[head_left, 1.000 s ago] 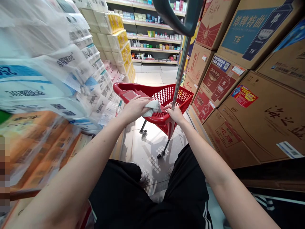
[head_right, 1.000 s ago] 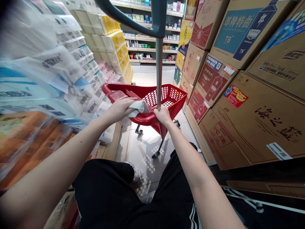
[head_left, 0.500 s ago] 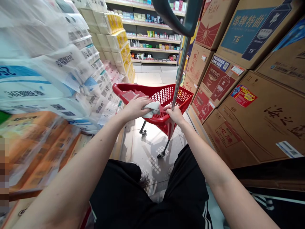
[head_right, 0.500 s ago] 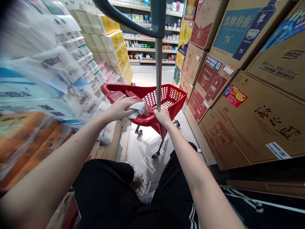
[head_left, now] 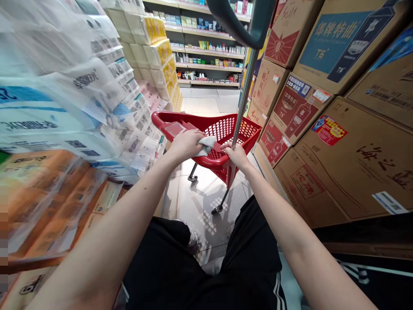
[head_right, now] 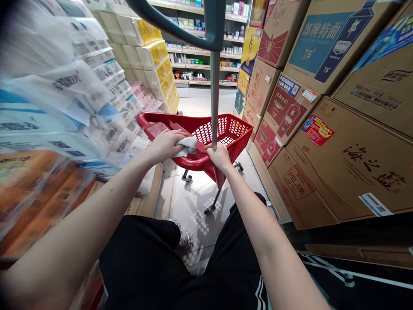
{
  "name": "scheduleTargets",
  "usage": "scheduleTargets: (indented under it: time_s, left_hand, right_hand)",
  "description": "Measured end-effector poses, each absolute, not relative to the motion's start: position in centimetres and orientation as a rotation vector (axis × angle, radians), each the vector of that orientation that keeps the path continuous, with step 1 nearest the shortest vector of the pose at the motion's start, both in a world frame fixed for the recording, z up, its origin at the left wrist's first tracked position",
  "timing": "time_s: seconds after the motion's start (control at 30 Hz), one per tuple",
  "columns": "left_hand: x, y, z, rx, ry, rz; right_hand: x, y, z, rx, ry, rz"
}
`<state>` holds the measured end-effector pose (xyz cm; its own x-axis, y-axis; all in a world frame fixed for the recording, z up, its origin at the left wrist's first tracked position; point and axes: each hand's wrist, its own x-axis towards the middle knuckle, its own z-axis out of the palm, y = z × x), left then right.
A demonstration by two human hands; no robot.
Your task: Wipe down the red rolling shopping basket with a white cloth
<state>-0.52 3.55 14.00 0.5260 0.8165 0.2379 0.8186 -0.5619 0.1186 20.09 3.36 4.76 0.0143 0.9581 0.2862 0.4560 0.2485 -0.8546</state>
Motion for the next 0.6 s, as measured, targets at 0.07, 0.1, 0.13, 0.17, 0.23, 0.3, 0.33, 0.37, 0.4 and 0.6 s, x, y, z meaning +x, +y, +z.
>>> scheduleTargets:
  time_s: [0.07,0.1,0.13,0.17,0.23,0.3,0.33,0.37,0.4,0.6]
  left_hand:
    - [-0.2,3.3,14.0,-2.667,-1.519,-0.403]
    - [0.0,3.1,14.0,-2.633,-1.539,-0.386]
    - [0.3,3.0,14.1,-2.597,-1.560,-0.361]
    - [0.5,2.9,14.2,-2.561,-1.584,-0.333]
    - [1.0,2.7,14.4,-2.492,-1.635,-0.273]
    - [1.4,2.6,14.6,-2.435,-1.679,-0.227]
    - [1.5,2.5,14.7,-2.411,-1.693,-0.212]
    - [1.7,2.5,14.8,-2.386,-1.705,-0.200]
    - [1.8,2.5,14.8,-2.362,-1.714,-0.192]
    - [1.7,2.5,14.4,-2.301,-1.735,-0.250]
  right_hand:
    - [20.1,3.4,4.8,-1.348,-1.595,0.682]
    - [20.1,3.4,4.8,-1.350,-1.594,0.678]
    - [20.1,3.4,4.8,-1.352,-1.594,0.673]
    - [20.1,3.4,4.8,-1.354,-1.594,0.666]
    - [20.0,3.4,4.7,-1.353,-1.598,0.654]
    - [19.9,3.4,4.7,-1.353,-1.603,0.640]
    - [19.8,3.4,4.7,-1.355,-1.604,0.633]
    - [19.8,3.3,4.7,-1.357,-1.606,0.628]
    - [19.7,3.3,4.7,-1.358,-1.610,0.625]
    - [19.4,2.9,5.0,-1.352,-1.629,0.630]
